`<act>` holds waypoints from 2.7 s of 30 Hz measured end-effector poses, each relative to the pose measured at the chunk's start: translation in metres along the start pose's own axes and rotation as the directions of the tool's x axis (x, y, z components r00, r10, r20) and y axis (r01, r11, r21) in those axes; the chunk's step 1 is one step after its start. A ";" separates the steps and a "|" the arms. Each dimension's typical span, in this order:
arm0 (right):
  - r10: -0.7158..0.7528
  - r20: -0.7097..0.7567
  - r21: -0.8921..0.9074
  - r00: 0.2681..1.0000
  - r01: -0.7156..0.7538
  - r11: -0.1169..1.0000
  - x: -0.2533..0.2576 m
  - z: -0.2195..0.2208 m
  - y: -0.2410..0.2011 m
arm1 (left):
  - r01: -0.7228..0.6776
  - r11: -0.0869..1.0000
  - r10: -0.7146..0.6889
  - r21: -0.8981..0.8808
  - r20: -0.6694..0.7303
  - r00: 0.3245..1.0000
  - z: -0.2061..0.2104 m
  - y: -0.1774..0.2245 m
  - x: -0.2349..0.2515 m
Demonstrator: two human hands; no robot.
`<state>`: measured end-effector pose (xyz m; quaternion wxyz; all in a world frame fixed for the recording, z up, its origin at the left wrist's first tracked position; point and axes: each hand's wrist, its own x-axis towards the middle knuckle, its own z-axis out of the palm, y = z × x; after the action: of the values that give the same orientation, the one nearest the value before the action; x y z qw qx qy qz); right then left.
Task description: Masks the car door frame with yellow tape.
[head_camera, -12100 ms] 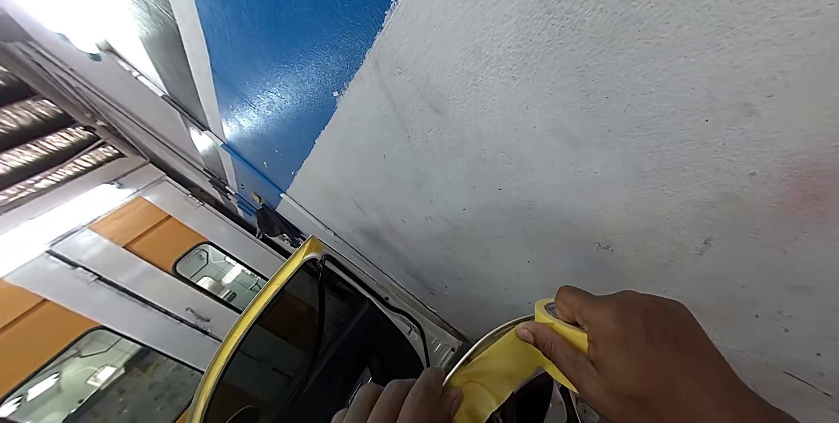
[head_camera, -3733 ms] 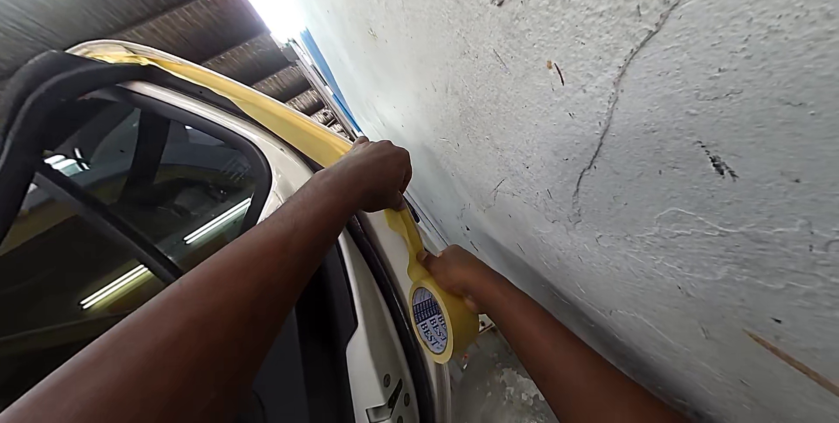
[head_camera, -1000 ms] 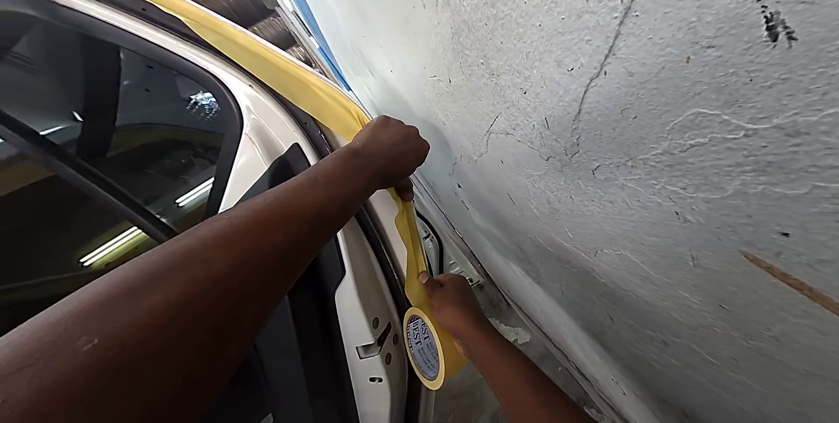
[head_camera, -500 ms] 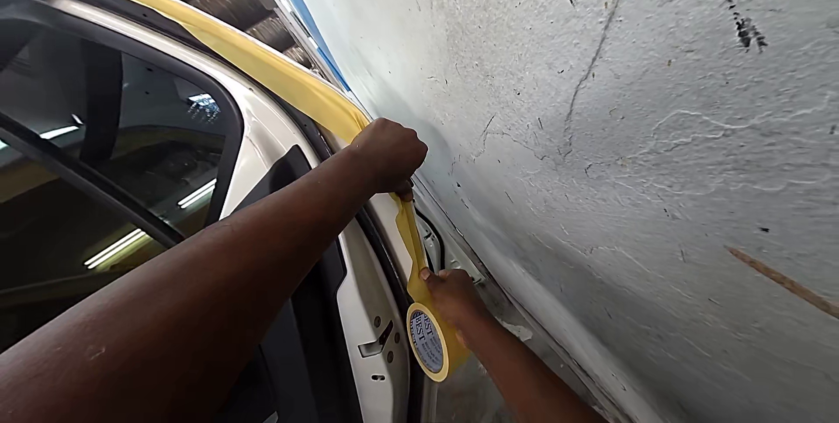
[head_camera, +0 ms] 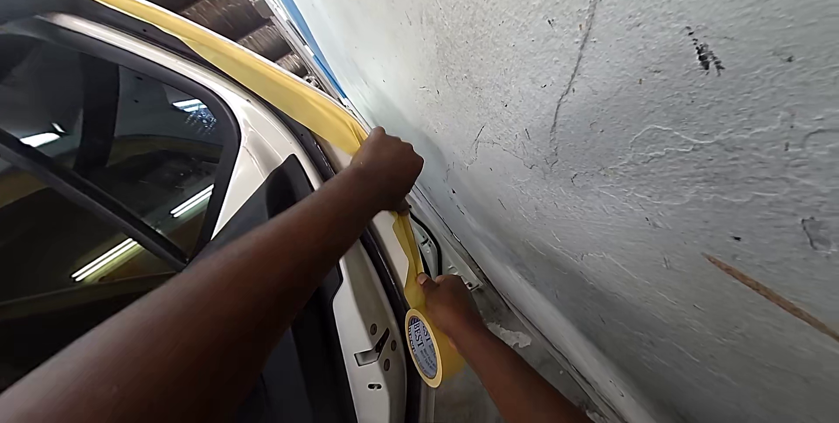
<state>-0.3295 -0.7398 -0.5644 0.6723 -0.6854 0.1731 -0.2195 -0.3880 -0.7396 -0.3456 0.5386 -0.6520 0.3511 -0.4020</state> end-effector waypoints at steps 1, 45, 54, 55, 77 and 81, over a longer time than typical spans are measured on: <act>-0.001 -0.001 -0.003 1.000 0.001 1.000 0.001 0.000 0.000 | 0.038 0.999 -0.038 0.000 -0.029 0.999 0.006 0.008 -0.001; 0.034 0.044 0.017 0.998 -0.034 0.999 -0.004 -0.002 0.003 | 0.130 0.958 -0.268 -0.255 -0.643 0.717 0.148 0.101 -0.068; 0.033 0.054 0.016 0.998 -0.034 0.999 0.001 -0.002 0.009 | 0.309 0.900 -0.437 -0.309 -0.607 0.664 0.138 0.110 -0.049; 0.031 0.051 0.007 0.998 -0.031 0.999 0.001 -0.003 0.008 | 0.288 0.914 -0.405 -0.285 -0.616 0.675 0.141 0.110 -0.050; -0.539 -0.425 0.509 0.727 0.685 0.522 -0.031 0.055 0.138 | 0.076 0.954 -0.218 -0.290 -0.498 0.839 0.121 0.089 -0.041; -0.348 -0.353 0.436 0.869 0.482 0.760 -0.027 0.075 0.177 | 0.080 0.954 -0.205 -0.290 -0.433 0.878 0.117 0.086 -0.041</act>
<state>-0.3018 -0.6688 -0.7428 0.7357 -0.4701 0.0347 -0.4865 -0.3023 -0.6685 -0.4478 0.3175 -0.6287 0.4690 -0.5328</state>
